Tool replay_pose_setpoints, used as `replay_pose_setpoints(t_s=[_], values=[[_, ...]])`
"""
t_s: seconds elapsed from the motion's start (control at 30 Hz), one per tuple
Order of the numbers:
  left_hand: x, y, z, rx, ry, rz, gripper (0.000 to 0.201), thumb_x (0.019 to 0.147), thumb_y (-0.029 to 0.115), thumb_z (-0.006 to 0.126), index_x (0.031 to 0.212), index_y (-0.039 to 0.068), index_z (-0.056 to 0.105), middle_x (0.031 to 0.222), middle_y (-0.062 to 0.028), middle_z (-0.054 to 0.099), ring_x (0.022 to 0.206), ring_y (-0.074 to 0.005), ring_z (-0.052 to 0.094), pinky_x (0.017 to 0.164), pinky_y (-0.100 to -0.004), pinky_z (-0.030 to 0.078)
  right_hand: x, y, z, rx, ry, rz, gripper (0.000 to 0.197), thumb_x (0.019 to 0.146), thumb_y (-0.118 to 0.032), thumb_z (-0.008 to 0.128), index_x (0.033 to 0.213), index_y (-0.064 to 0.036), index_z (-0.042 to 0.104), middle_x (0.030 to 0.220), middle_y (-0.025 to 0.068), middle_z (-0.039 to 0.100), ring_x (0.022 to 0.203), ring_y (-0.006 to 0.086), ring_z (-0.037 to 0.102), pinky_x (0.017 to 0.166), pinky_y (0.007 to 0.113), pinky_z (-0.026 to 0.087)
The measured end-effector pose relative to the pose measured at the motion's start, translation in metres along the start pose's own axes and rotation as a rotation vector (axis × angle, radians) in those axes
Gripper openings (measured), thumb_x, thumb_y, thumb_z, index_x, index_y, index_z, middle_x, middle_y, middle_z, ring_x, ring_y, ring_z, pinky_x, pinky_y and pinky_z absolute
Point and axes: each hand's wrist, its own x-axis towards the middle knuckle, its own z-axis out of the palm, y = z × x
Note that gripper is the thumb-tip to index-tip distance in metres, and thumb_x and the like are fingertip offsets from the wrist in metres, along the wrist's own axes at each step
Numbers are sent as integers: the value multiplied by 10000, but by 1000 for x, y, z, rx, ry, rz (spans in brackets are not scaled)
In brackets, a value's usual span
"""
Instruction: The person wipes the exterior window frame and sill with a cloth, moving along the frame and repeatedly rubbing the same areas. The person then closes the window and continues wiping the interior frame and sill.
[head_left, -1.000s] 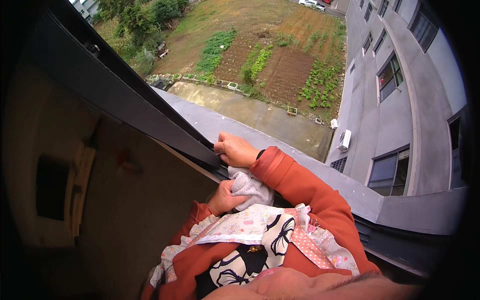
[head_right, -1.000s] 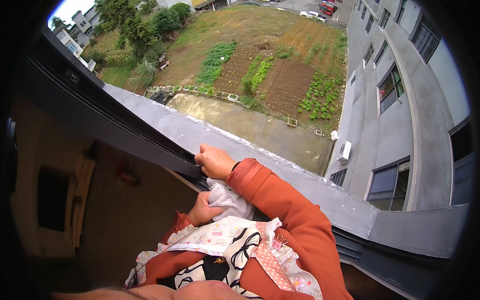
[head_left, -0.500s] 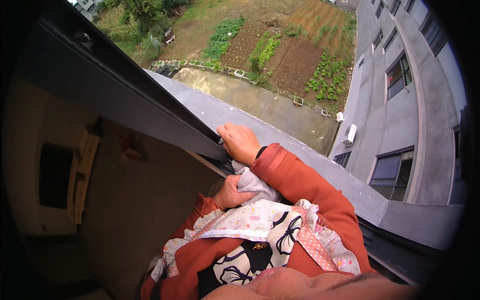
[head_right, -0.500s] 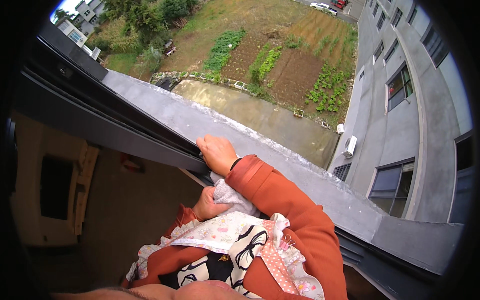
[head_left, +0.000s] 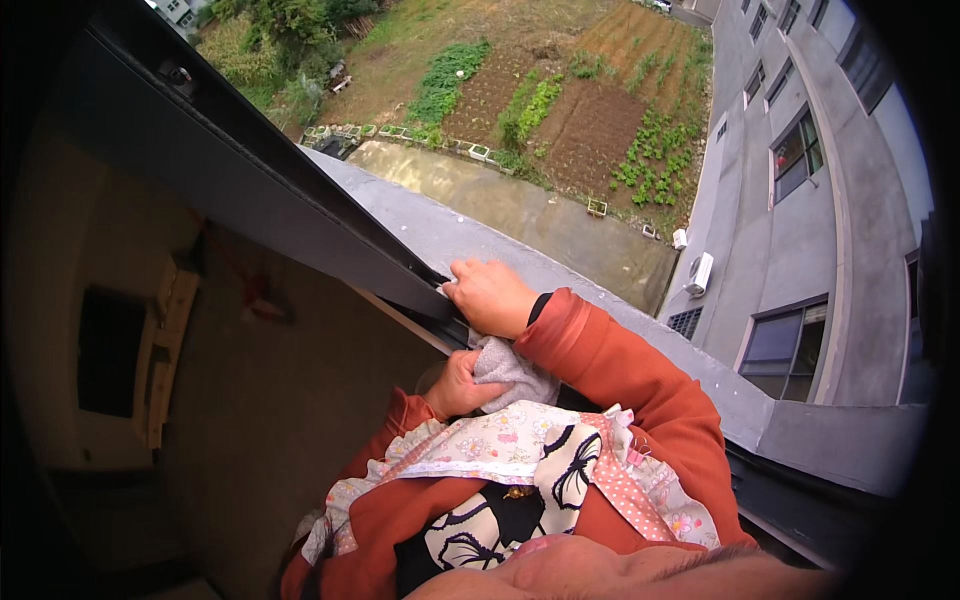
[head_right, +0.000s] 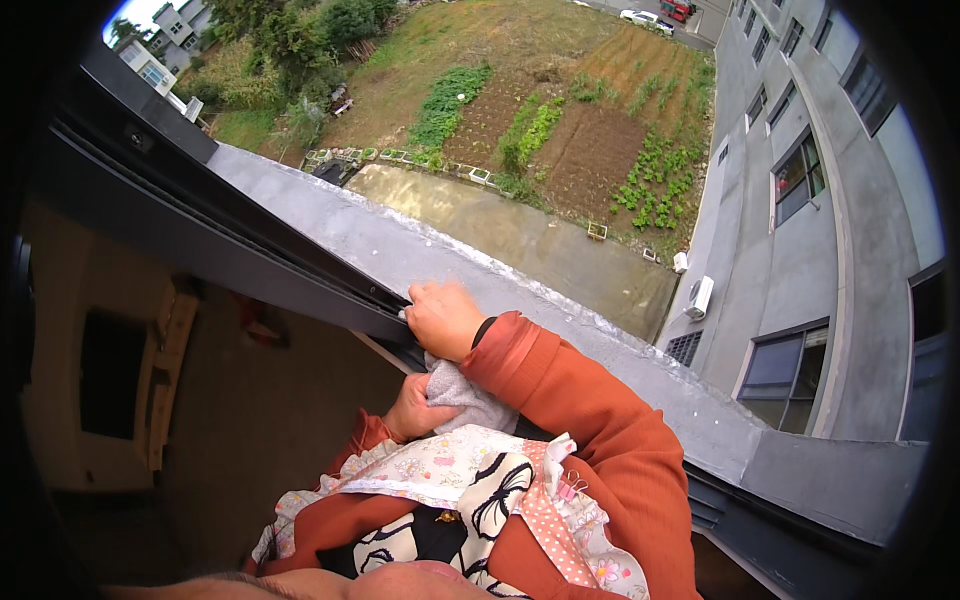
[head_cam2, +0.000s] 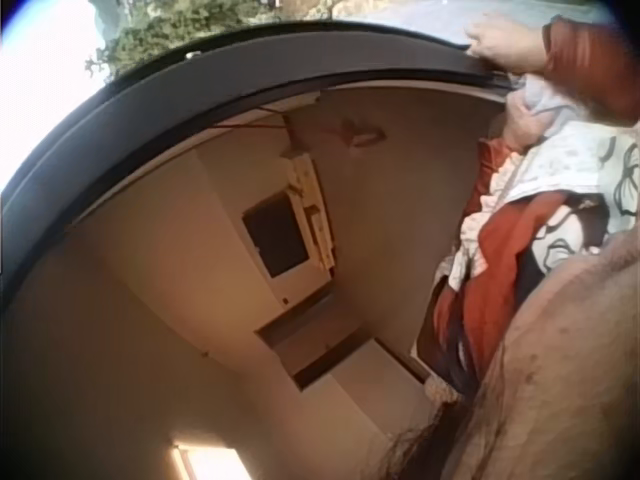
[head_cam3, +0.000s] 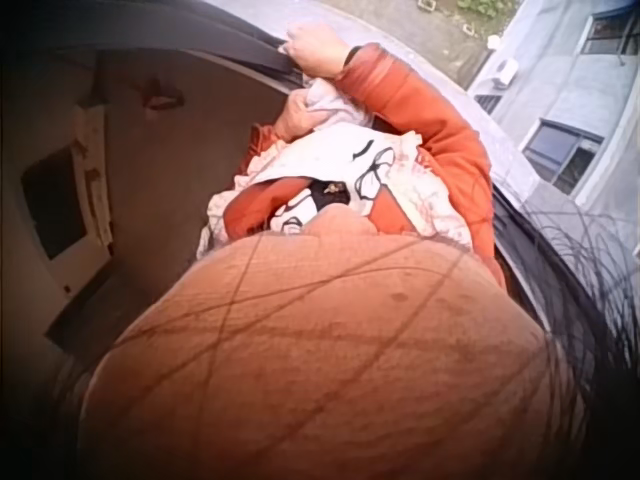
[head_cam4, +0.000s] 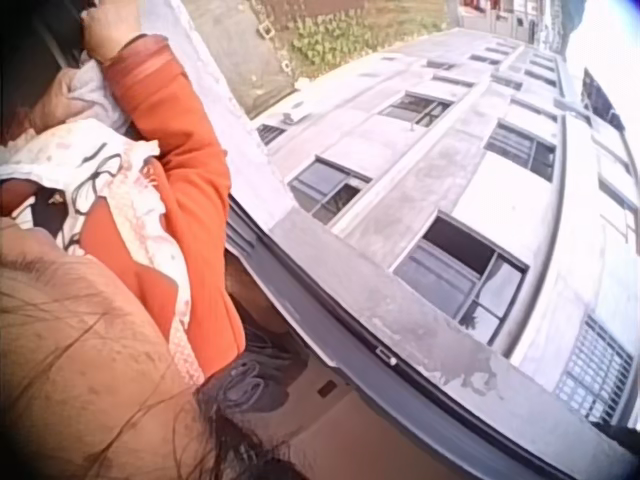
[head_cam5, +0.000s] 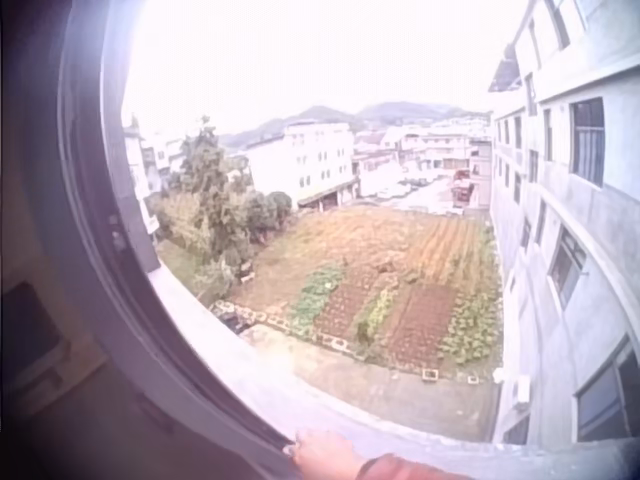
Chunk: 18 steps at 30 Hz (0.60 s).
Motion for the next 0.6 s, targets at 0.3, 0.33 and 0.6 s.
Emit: replay_pose_setpoints(t_s=[0.3,0.33,0.6], values=[[0,0,-2,92,12,23,216,797,-20,685,1013,-16,696,952,-50,715,865,-94,641,771,-280,519,11,6,5,2,74,-59,97,765,-138,599,732,-73,663,798,94,556,808,253,603,606,388,499],[1,3,0,62,16,18,210,797,-20,684,1006,-15,698,947,-49,716,861,-94,641,768,-279,519,12,7,5,-2,107,-65,89,773,-135,595,753,-68,649,792,97,553,810,257,600,603,399,497],[1,4,2,33,20,-4,191,796,-16,684,987,-18,701,939,-48,716,855,-97,644,768,-283,523,22,14,13,265,55,71,184,763,-64,614,919,-53,518,837,140,572,743,359,612,631,486,479]])
